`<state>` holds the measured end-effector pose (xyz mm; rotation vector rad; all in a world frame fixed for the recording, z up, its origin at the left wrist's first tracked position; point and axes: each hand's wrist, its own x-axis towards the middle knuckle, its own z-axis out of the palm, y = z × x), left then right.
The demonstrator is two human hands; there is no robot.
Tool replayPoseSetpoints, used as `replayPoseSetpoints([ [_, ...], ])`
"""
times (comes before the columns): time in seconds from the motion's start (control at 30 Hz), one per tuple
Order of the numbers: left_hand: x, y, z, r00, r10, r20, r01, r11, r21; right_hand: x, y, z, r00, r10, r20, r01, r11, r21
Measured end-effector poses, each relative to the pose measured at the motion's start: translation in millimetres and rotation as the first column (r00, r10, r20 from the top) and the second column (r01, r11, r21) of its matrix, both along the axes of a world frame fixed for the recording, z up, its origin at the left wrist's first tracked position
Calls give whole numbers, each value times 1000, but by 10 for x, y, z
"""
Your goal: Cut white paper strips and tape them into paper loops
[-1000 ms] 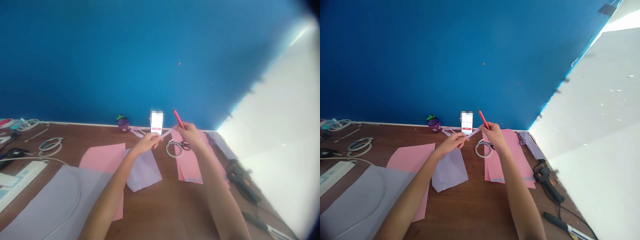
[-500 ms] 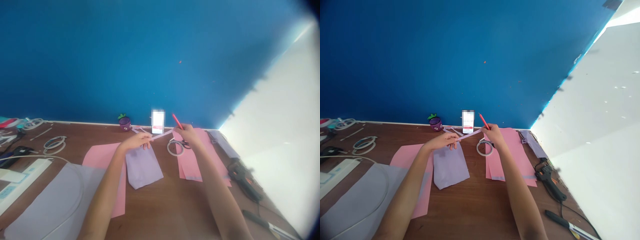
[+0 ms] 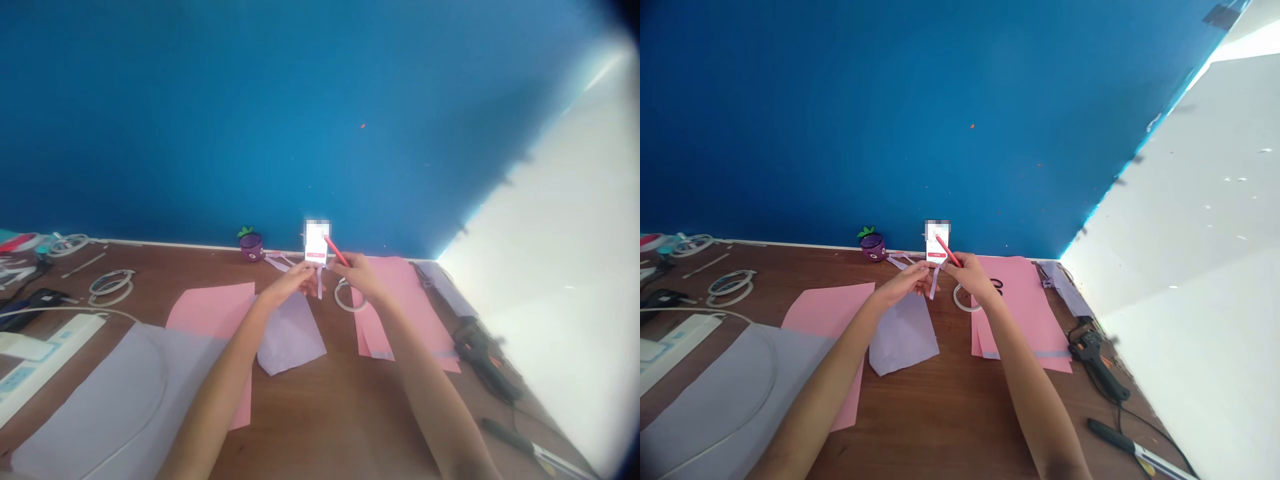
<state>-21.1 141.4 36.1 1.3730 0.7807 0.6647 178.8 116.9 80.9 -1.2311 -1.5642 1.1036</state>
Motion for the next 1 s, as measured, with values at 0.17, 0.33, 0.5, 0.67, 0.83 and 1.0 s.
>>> replayPoseSetpoints([
  [0.17,63,-13,1,999,36,39,-33,997,-64,66,-72,124,998,62,8,-61,998,-15],
  [0.33,114,-39,122,993,115,-20,-110,981,162,107,-204,308,992,122,33,-121,993,-11],
  [0.5,130,-102,229,985,43,-165,3,964,267,108,-231,370,993,95,65,-92,995,-46],
  [0.67,114,-153,273,982,-77,-174,122,958,260,126,-182,333,995,-29,100,35,998,-60],
  [0.83,91,-136,287,978,-58,-202,120,943,310,146,-105,202,996,-47,81,55,993,-101],
  [1.0,67,-115,311,975,164,-148,-95,916,389,179,113,-151,983,-111,146,142,965,-221],
])
